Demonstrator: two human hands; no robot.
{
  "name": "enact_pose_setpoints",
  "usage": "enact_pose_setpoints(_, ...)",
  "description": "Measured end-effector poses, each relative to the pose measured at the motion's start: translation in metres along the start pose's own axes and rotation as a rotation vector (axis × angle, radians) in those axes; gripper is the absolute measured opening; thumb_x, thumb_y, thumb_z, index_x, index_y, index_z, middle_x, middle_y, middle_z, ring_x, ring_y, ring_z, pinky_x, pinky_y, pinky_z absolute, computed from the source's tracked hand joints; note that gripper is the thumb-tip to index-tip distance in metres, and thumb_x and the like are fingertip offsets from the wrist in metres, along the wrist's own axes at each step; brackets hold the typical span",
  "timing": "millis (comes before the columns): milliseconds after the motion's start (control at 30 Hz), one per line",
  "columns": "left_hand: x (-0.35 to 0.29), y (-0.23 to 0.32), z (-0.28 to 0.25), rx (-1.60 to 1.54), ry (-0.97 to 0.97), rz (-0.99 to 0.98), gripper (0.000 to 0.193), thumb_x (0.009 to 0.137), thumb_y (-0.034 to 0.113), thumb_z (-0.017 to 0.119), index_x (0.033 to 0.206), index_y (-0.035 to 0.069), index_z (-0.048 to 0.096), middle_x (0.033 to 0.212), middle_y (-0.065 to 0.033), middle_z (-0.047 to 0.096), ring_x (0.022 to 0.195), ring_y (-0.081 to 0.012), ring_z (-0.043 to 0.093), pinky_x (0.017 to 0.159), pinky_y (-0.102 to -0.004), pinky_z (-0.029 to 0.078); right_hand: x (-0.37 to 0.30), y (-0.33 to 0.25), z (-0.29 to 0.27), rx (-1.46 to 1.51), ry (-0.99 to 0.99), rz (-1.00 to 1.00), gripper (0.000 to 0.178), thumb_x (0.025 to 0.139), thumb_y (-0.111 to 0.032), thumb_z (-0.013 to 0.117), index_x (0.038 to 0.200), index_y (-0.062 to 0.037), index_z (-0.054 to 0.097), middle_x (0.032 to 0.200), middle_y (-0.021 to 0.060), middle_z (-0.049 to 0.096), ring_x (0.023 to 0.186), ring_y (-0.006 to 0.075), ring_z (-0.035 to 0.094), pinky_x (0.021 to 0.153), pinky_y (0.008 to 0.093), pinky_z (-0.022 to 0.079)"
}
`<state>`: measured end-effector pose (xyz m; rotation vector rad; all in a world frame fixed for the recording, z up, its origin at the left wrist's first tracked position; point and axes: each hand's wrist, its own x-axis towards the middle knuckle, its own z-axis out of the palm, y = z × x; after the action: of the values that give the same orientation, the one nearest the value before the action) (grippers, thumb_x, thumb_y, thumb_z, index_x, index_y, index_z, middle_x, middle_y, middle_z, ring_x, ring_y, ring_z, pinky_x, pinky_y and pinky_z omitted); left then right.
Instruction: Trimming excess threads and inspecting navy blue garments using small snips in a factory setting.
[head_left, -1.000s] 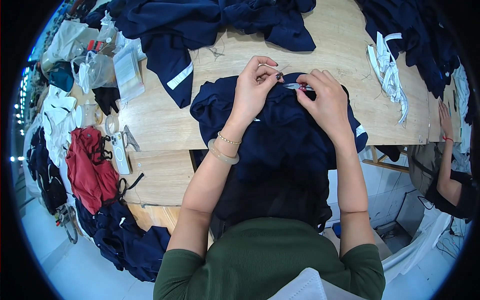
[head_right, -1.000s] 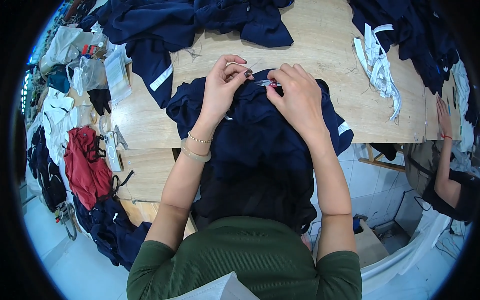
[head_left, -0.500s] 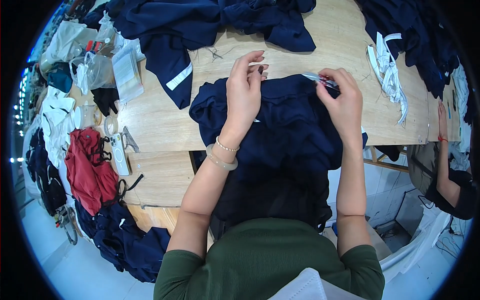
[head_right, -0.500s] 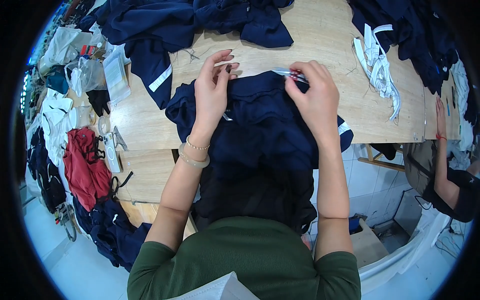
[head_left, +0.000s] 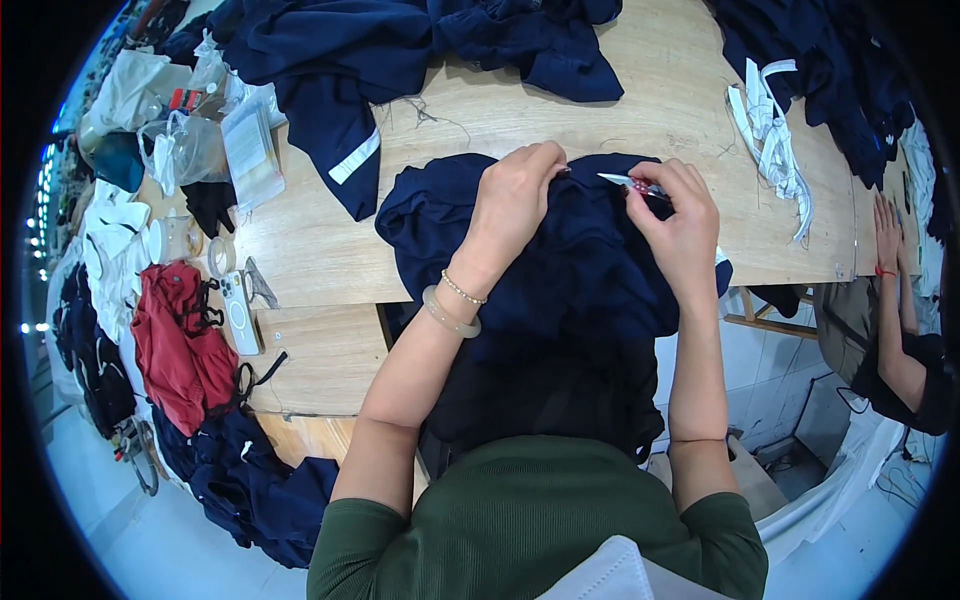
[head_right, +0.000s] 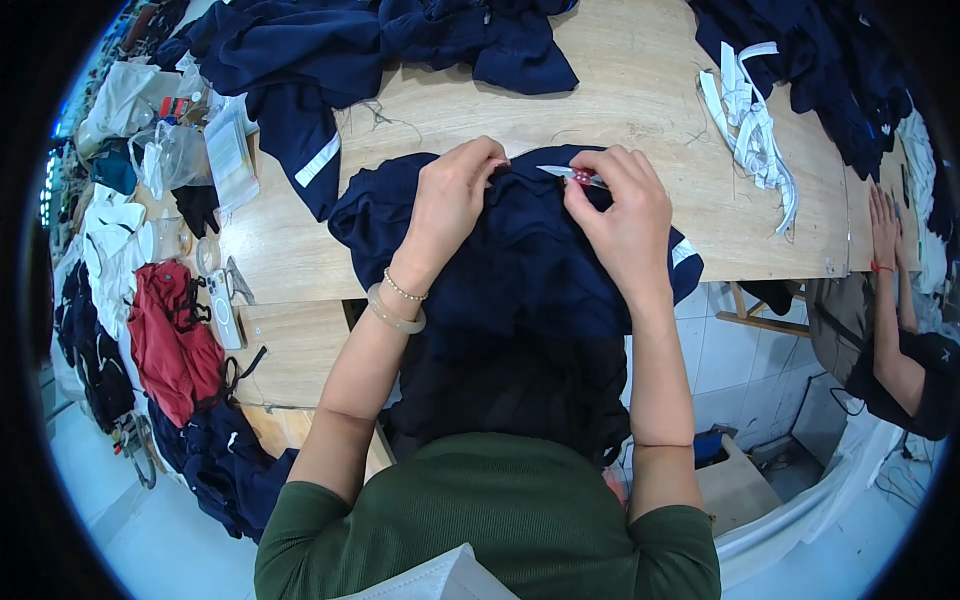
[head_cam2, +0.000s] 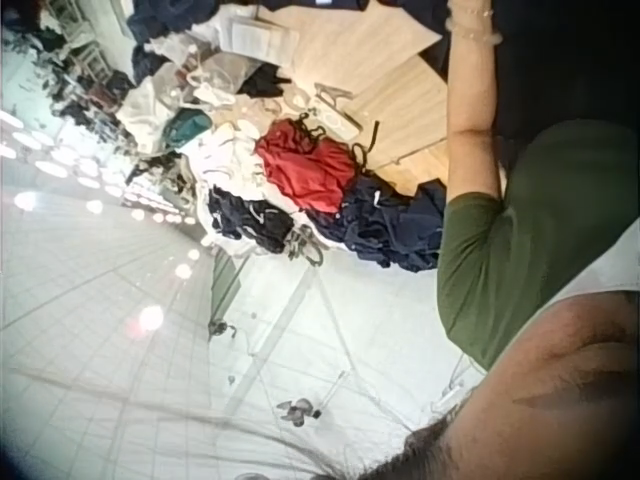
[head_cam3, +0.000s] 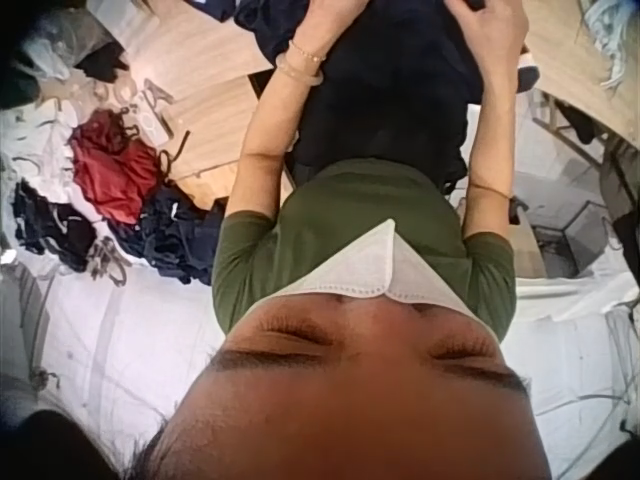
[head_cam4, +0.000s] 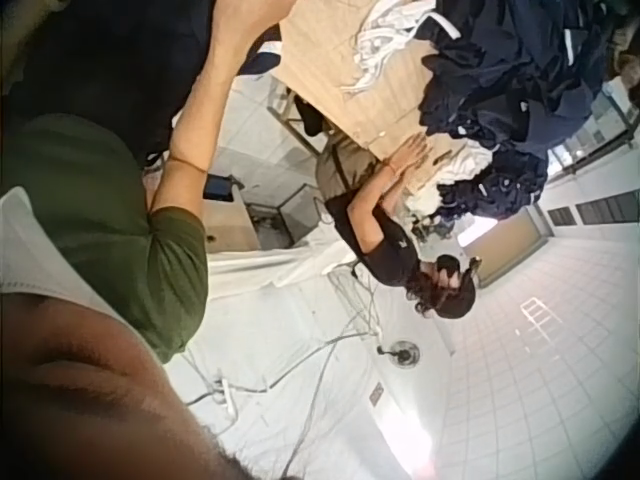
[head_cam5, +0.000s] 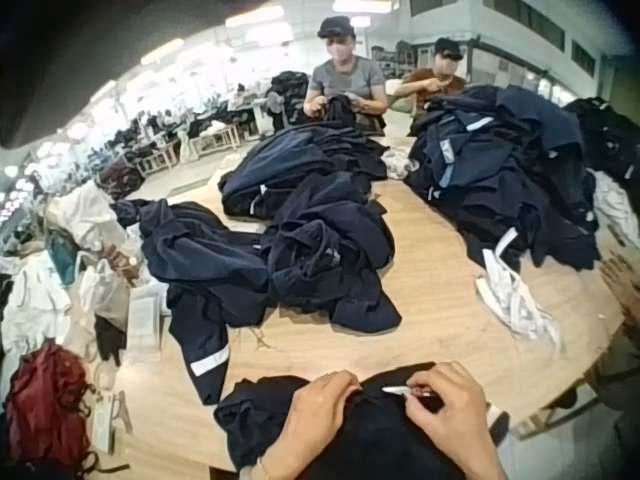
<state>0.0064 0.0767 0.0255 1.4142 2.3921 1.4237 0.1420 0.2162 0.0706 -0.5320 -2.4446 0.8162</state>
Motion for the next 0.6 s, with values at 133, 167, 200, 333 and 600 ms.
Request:
enact_pose_setpoints(133,0.001,-0.002,-0.002,-0.014,-0.032,-0.089,0.002,0.09,0.001,0.058,0.092,0.0,0.057,0.075,-0.0135,0.065,0.063,-0.0228,0.066,0.058,-0.0297,0.051,0.003,-0.003,0.012,-0.044,-0.013,-0.058,0.012,0.074,-0.01,0.07,0.084,-0.005,0.066,0.078,0.0047,0.061,0.076,0.0224,0.058,0.069,0.0326,0.046)
enact_pose_setpoints(167,0.001,-0.002,-0.001,-0.037,-0.012,-0.095,0.002,0.09,0.003,0.058,0.09,0.002,0.056,0.072,-0.014,0.063,0.064,-0.0282,0.064,0.057,-0.0341,0.049,0.004,-0.004,0.014,-0.059,-0.025,-0.071,0.012,0.074,-0.011,0.07,0.084,-0.0054,0.066,0.078,0.0044,0.061,0.076,0.0224,0.058,0.068,0.0324,0.046)
enact_pose_setpoints(200,0.001,-0.002,-0.001,-0.059,0.008,-0.101,0.004,0.089,0.005,0.058,0.088,0.004,0.055,0.069,-0.0144,0.06,0.066,-0.0336,0.063,0.056,-0.0386,0.048,0.005,-0.005,0.016,-0.075,-0.037,-0.084,0.012,0.075,-0.012,0.07,0.084,-0.0057,0.067,0.077,0.0041,0.06,0.076,0.0223,0.057,0.068,0.0322,0.046)
enact_pose_setpoints(333,0.001,-0.003,-0.001,-0.061,0.011,-0.104,0.003,0.089,0.005,0.058,0.088,0.004,0.055,0.068,-0.0148,0.061,0.065,-0.0337,0.063,0.055,-0.0383,0.048,0.01,-0.006,0.021,-0.13,-0.079,-0.105,0.012,0.075,-0.013,0.069,0.085,-0.0069,0.067,0.079,0.0026,0.061,0.078,0.0213,0.057,0.069,0.0318,0.046)
enact_pose_setpoints(600,0.001,-0.001,-0.001,-0.046,0.008,-0.106,0.004,0.089,0.006,0.058,0.088,0.004,0.055,0.07,-0.0154,0.061,0.066,-0.0339,0.063,0.056,-0.0389,0.048,0.014,-0.009,0.025,-0.142,-0.112,-0.131,0.013,0.074,-0.013,0.069,0.085,-0.0067,0.067,0.079,0.0027,0.061,0.079,0.022,0.057,0.07,0.0326,0.046)
